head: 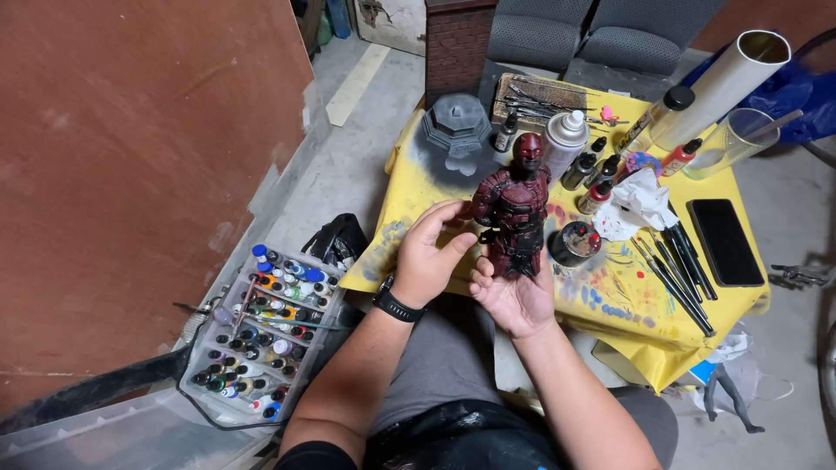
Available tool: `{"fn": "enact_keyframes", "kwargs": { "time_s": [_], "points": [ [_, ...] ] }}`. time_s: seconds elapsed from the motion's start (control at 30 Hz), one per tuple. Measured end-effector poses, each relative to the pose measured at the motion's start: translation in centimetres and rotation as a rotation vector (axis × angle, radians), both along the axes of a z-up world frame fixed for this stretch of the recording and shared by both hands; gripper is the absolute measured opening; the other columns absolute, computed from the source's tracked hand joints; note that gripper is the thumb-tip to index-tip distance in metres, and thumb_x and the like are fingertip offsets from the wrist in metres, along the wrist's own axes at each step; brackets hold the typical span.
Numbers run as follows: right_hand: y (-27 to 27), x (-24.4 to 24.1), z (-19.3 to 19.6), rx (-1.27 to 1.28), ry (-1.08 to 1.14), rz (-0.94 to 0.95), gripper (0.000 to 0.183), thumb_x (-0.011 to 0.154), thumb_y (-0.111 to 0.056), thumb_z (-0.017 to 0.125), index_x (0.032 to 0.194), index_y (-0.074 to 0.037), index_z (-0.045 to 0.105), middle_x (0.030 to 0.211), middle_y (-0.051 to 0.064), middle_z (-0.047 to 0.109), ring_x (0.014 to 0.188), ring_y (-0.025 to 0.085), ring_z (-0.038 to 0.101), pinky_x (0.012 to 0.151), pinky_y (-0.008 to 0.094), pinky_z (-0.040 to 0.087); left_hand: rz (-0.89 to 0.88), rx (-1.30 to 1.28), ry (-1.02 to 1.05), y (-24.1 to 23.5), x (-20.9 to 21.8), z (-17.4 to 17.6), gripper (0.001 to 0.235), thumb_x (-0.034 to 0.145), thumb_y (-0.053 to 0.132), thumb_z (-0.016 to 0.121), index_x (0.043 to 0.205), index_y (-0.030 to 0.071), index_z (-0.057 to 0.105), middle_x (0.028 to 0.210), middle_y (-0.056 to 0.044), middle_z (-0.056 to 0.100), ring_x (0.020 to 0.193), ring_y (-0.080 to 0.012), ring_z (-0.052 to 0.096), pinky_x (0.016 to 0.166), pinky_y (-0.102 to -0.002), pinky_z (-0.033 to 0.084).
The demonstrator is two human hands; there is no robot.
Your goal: Inspecting a red figurine by rotating it and then applying a spray coating at a workspace.
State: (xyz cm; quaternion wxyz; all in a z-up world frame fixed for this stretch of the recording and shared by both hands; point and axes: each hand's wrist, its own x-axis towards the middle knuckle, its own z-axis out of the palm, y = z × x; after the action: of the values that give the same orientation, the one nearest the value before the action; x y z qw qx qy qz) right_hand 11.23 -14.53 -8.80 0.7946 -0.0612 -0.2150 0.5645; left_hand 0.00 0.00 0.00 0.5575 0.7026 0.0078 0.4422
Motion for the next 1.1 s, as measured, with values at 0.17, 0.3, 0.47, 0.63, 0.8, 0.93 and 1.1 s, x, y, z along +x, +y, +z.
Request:
{"fn": "enact_keyframes", "kwargs": {
  "time_s": [0.17,0.3,0.47,0.63,0.8,0.93,1.1],
  "points": [
    [0.1,-0.6,0.3,-0.019,0.016,0.009,0.088,0.097,-0.070,0.045,0.139,0.007,0.051,0.105,0.015,0.054,0.097,0.024,0.057,0.103,0.052,0.052,-0.126,-0.113,-0.027,-0.5,0.6,0.3,0.037,0.095,0.007,0.074,0.131,0.000,0.066,0.124,-0.011,0.071,0.116,-0.0169,0.064,0.101,-0.038,0.054],
    [0.3,-0.7,-0.2,-0.046,0.017,0.006,0.089,0.098,-0.070,0.044,0.139,0.010,0.048,0.106,0.017,0.055,0.098,0.026,0.059,0.103,0.054,0.053,-0.188,-0.207,0.004,-0.3,1.1,-0.8,0.035,0.096,0.004,0.072,0.130,0.000,0.066,0.120,-0.010,0.073,0.112,-0.0121,0.063,0.102,-0.037,0.054],
    [0.5,-0.6,-0.4,-0.084,0.053,0.012,0.090,0.097,-0.071,0.044,0.138,0.009,0.050,0.106,0.019,0.056,0.098,0.028,0.060,0.104,0.055,0.053,-0.181,-0.234,0.053,0.4,1.2,-2.3,0.029,0.096,0.004,0.072,0.124,0.001,0.069,0.109,-0.008,0.077,0.104,-0.0083,0.065,0.096,-0.033,0.057],
    [0.9,-0.4,-1.0,-0.088,0.063,0.013,0.089,0.097,-0.071,0.044,0.138,0.008,0.052,0.106,0.020,0.057,0.098,0.029,0.061,0.103,0.056,0.053,-0.173,-0.246,0.072,0.6,1.1,-2.3,0.025,0.095,0.004,0.073,0.120,0.002,0.069,0.105,-0.006,0.078,0.100,-0.0055,0.064,0.093,-0.031,0.058],
    [1.1,-0.5,-0.9,-0.100,0.073,0.008,0.083,0.097,-0.070,0.045,0.133,0.004,0.059,0.106,0.025,0.062,0.098,0.036,0.069,0.102,0.059,0.053,-0.110,-0.224,0.089,0.7,1.3,-3.0,0.017,0.095,0.007,0.074,0.112,0.005,0.072,0.090,-0.001,0.077,0.085,-0.0016,0.062,0.081,-0.025,0.058],
    [1.0,-0.5,-0.6,-0.116,0.070,-0.005,0.082,0.099,-0.069,0.044,0.129,0.005,0.062,0.107,0.029,0.066,0.099,0.038,0.072,0.102,0.060,0.053,-0.085,-0.227,0.067,0.6,1.5,-2.6,0.014,0.096,0.007,0.073,0.109,0.005,0.071,0.085,0.001,0.075,0.082,-0.0011,0.059,0.078,-0.023,0.057],
    [0.8,-0.5,0.7,-0.212,-0.034,-0.068,0.081,0.102,-0.067,0.039,0.122,0.006,0.067,0.106,0.032,0.072,0.097,0.039,0.076,0.097,0.059,0.056,-0.003,-0.180,0.068,0.6,1.4,-1.8,0.008,0.097,0.009,0.073,0.105,0.006,0.070,0.073,0.004,0.067,0.072,0.0006,0.053,0.066,-0.018,0.052]
  ]
}}
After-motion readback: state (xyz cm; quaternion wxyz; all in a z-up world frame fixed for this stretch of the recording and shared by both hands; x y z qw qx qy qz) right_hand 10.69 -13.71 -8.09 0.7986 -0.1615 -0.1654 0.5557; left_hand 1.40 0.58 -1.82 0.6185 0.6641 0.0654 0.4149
